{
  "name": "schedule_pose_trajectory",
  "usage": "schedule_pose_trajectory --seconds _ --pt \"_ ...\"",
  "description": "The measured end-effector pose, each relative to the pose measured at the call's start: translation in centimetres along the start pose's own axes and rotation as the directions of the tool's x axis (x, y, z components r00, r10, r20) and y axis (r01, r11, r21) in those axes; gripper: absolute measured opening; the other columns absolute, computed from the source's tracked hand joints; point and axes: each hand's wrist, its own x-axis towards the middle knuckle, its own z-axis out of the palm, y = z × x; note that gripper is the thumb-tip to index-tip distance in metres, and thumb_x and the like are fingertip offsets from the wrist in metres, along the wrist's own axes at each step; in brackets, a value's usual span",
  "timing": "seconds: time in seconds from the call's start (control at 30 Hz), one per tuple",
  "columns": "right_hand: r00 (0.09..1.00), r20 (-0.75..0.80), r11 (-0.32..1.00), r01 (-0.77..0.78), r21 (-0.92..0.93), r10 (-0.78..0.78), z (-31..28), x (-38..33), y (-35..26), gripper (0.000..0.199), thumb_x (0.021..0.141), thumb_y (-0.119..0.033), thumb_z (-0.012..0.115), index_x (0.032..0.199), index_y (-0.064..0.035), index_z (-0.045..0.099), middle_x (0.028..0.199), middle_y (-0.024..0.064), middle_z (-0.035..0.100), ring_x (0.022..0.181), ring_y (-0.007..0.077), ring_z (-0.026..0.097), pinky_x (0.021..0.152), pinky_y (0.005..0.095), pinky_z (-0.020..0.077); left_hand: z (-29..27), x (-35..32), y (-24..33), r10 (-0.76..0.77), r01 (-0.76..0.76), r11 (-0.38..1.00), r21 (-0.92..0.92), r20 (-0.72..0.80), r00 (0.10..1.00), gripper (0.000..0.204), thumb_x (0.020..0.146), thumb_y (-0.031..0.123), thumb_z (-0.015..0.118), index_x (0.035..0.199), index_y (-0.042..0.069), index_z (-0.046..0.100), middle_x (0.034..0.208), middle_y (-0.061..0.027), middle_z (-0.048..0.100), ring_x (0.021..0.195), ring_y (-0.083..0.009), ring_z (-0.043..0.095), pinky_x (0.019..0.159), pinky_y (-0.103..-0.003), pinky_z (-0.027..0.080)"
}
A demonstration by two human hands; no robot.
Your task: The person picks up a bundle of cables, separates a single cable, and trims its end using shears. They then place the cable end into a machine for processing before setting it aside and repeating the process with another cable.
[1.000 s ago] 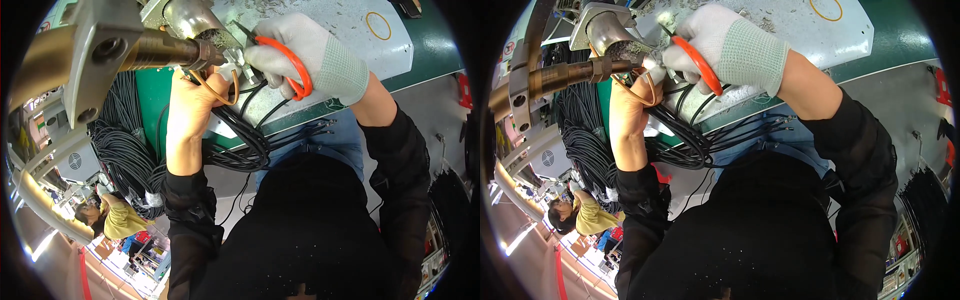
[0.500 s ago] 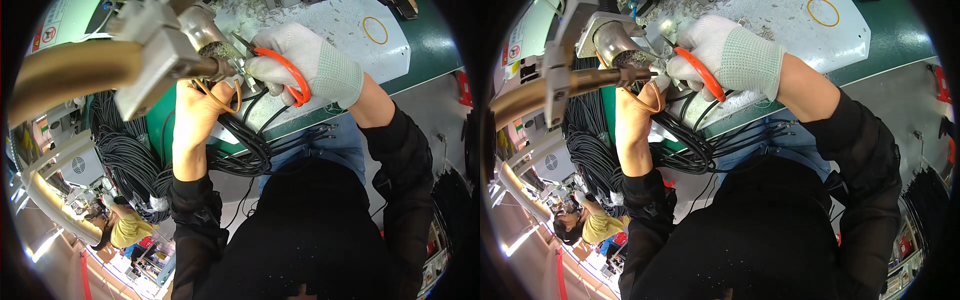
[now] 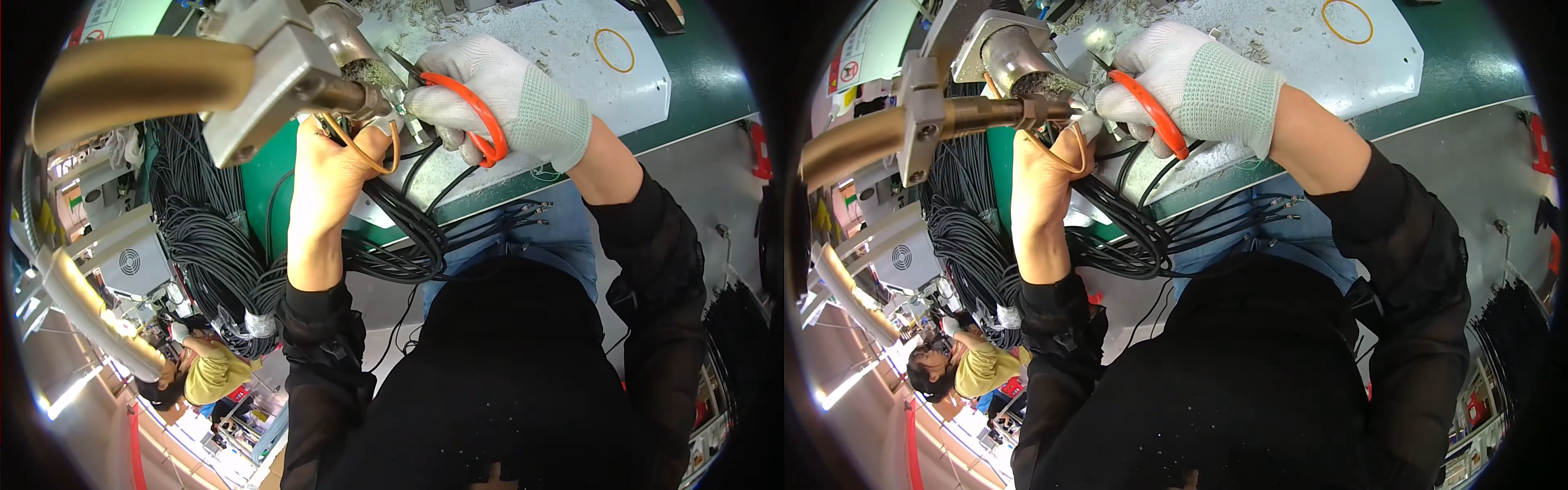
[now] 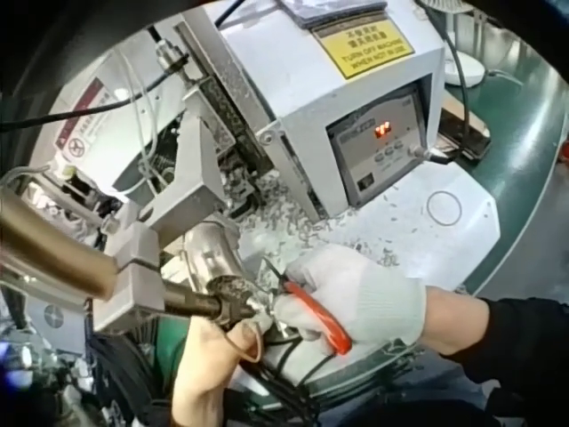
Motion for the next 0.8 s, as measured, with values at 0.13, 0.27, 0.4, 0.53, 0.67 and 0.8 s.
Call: schedule_pose_trajectory --seconds 0.13,0.27,0.4,0.53,0.67,0.8 --pt "0.982 -0.074 0.984 0.176 -0.013 -0.176 0.4 -1.0 0.8 0.023 0.084 -0.021 0.058 0.075 -0.0008 0.054 0.053 0.0051 0.053 0.042 0.0115 0.052 0.041 0.0241 0.0426 0.9 -1.0 0.2 0.033 -0.012 0.955 -0.297 0.065 0.997 0.015 0.09 0.013 0.06 0.093 -0.002 0.059 0.07 -0.0024 0.055 0.056 -0.0097 0.05 0.058 -0.025 0.044" --pt "0.989 -0.071 0.976 0.111 -0.185 -0.126 -1.6 -5.3 -0.2 0.021 0.083 -0.021 0.058 0.077 -0.0008 0.054 0.054 0.0042 0.053 0.045 0.0102 0.051 0.044 0.0235 0.0416 3.6 -4.6 -0.8 0.118 -0.246 0.93 -0.275 -0.409 0.905 0.009 0.092 0.006 0.053 0.093 -0.002 0.056 0.064 -0.0027 0.051 0.053 -0.0105 0.047 0.054 -0.026 0.042" --pt "0.888 -0.248 0.675 0.09 -0.732 -0.388 -0.6 -9.2 -1.5 0.024 0.081 -0.024 0.063 0.079 -0.0011 0.057 0.058 0.0084 0.053 0.052 0.0166 0.055 0.049 0.0294 0.0423 4.4 -7.9 0.7 0.012 0.029 0.942 -0.333 0.12 0.993 0.008 0.093 0.005 0.049 0.096 -0.001 0.054 0.066 -0.0031 0.052 0.058 -0.0124 0.052 0.059 -0.025 0.044" --pt "0.927 -0.205 0.88 0.201 -0.43 -0.312 2.2 -10.1 -3.1 0.016 0.081 -0.017 0.06 0.082 -0.0006 0.058 0.057 0.0026 0.054 0.052 0.0071 0.048 0.05 0.023 0.039 6.1 -8.3 1.7 0.139 -0.205 0.963 0.175 0.328 0.935 0.01 0.091 0.002 0.049 0.099 -0.002 0.053 0.072 -0.0028 0.055 0.065 -0.0109 0.055 0.064 -0.022 0.044" --pt "0.967 -0.145 0.945 0.163 -0.283 -0.21 2.1 -10.7 -2.7 0.018 0.081 -0.018 0.06 0.079 -0.0002 0.058 0.055 0.0036 0.052 0.049 0.0082 0.048 0.047 0.024 0.0382 6.3 -8.5 0.6 0.19 -0.203 0.977 0.063 0.176 0.966 0.017 0.086 -0.001 0.054 0.103 -0.001 0.053 0.079 -0.0022 0.058 0.068 -0.0078 0.054 0.065 -0.02 0.043" --pt "0.987 -0.16 0.998 -0.026 -0.061 0.016 1.7 -11.3 -2.8 0.021 0.082 -0.02 0.06 0.076 0.0005 0.056 0.052 0.0044 0.049 0.044 0.0097 0.047 0.044 0.025 0.0371 7.9 -9.4 2.7 0.052 -0.054 0.974 -0.218 -0.018 0.998 0.024 0.08 -0.001 0.063 0.103 0.001 0.053 0.08 -0.0009 0.058 0.069 -0.0052 0.051 0.065 -0.019 0.042"
